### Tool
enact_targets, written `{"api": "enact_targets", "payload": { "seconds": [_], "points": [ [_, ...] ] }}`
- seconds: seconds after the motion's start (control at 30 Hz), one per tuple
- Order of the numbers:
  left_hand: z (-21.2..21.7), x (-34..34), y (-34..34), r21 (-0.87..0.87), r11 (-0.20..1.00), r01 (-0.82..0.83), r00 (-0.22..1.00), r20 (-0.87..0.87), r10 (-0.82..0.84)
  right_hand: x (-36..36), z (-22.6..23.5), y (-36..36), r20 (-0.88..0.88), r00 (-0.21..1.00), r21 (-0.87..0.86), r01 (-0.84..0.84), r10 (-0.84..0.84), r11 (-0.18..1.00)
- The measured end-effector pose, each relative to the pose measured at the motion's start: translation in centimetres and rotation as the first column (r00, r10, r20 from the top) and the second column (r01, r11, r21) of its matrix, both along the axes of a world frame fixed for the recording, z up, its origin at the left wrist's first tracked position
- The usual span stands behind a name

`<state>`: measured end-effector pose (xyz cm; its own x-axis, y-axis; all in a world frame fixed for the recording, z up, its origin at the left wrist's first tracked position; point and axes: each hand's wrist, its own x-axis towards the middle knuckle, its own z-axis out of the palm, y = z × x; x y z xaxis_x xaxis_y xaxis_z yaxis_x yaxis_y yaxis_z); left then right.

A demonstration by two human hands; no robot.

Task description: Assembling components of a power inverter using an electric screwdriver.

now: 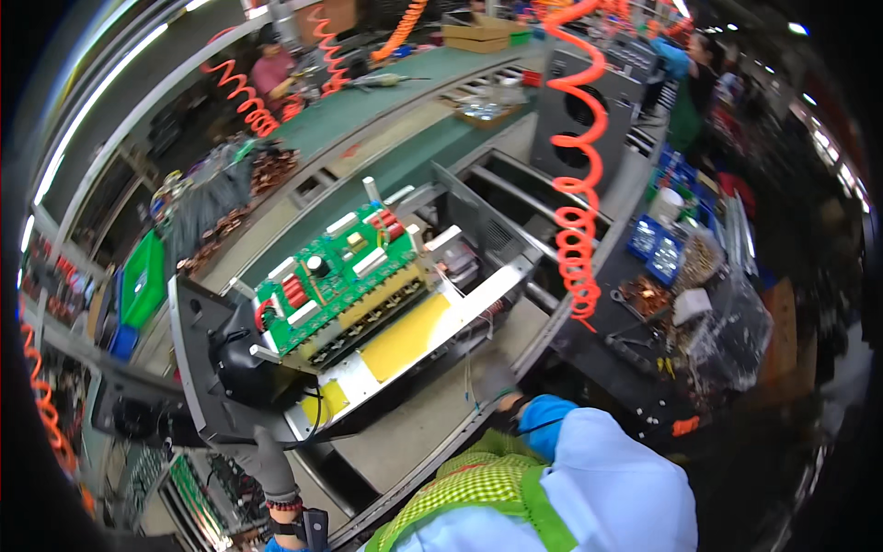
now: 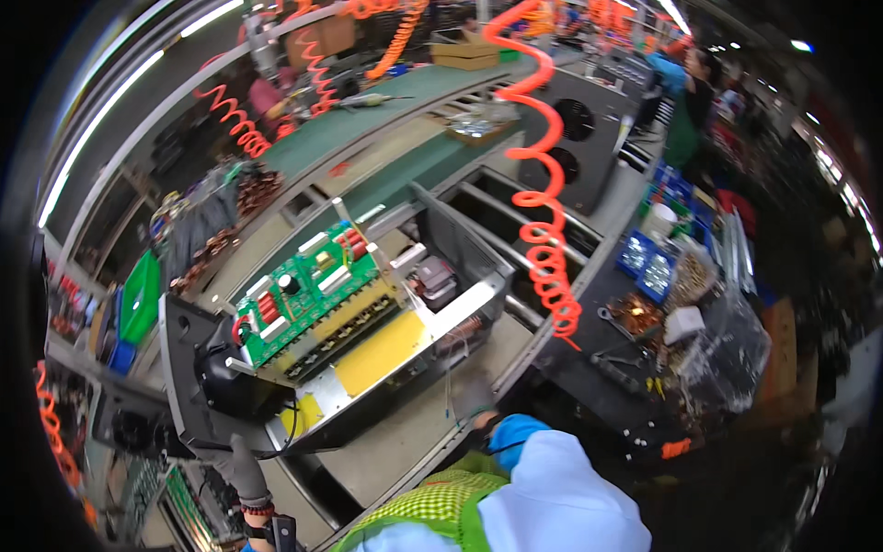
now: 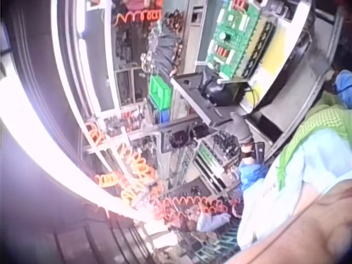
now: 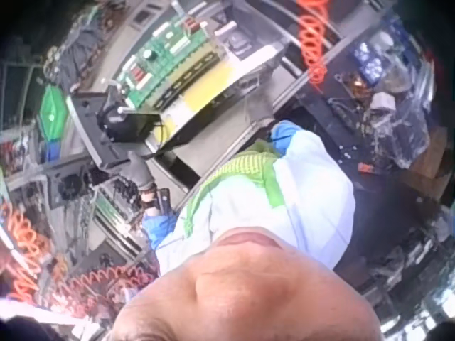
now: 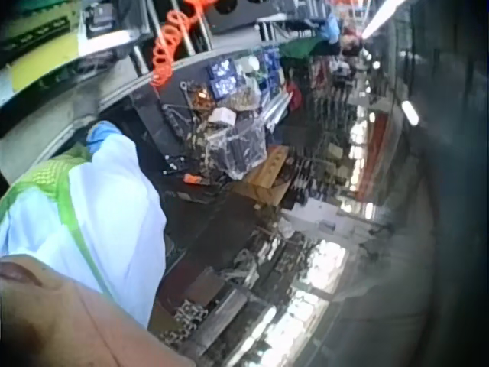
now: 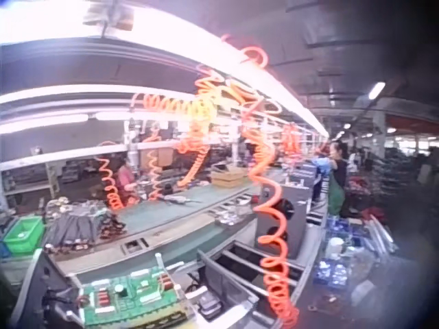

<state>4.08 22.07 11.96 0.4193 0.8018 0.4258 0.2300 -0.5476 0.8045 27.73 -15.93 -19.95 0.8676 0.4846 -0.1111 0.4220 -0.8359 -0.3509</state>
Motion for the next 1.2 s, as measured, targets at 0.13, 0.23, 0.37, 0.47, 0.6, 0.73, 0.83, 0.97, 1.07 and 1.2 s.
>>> {"api": "enact_targets", "payload": {
  "seconds": [0.13,0.23,0.37,0.47,0.6,0.73,0.83,0.97,1.07,1.2],
  "points": [
    [1.0,1.7,-2.2,0.145,0.989,0.015,0.998,-0.056,-0.007,-8.4,1.9,7.3,-0.231,0.973,-0.161,-0.053,0.015,0.986],
    [2.2,1.0,-2.2,0.146,0.988,0.049,0.986,-0.167,-0.024,-10.7,4.5,10.9,-0.243,0.964,-0.328,0.027,-0.112,0.944],
    [2.1,-0.2,-1.6,0.226,0.960,0.168,0.956,-0.275,-0.102,-9.4,4.0,12.0,-0.157,0.968,-0.396,0.119,-0.194,0.911],
    [0.2,-0.3,-0.7,0.008,0.961,0.275,0.951,-0.151,-0.271,-7.8,1.9,11.8,-0.162,0.958,-0.429,0.148,-0.236,0.891],
    [-2.2,-1.0,0.7,0.236,0.926,0.295,0.933,-0.282,-0.225,-6.3,0.5,12.3,-0.107,0.972,-0.431,0.142,-0.207,0.891],
    [-3.6,0.6,0.0,0.302,0.874,0.380,0.923,-0.066,-0.378,-3.9,-0.2,11.6,-0.088,0.971,-0.383,0.171,-0.220,0.908],
    [-3.9,2.4,0.2,0.448,0.834,0.322,0.942,-0.063,-0.330,-2.1,-0.7,11.2,-0.033,0.986,-0.367,0.142,-0.165,0.919],
    [-3.7,-0.9,3.6,-0.081,0.595,0.800,0.570,0.417,-0.708,-1.7,-1.0,10.9,-0.091,0.996,-0.402,-0.013,-0.026,0.915],
    [-4.3,-1.8,7.0,-0.474,0.160,0.866,0.499,0.846,-0.190,-0.2,-0.9,10.7,-0.043,0.997,-0.524,0.038,-0.071,0.851],
    [-6.7,-4.4,9.4,-0.419,-0.122,0.900,0.432,0.816,0.385,2.7,-1.5,8.9,-0.079,0.994,-0.523,0.028,-0.081,0.852]
  ]
}}
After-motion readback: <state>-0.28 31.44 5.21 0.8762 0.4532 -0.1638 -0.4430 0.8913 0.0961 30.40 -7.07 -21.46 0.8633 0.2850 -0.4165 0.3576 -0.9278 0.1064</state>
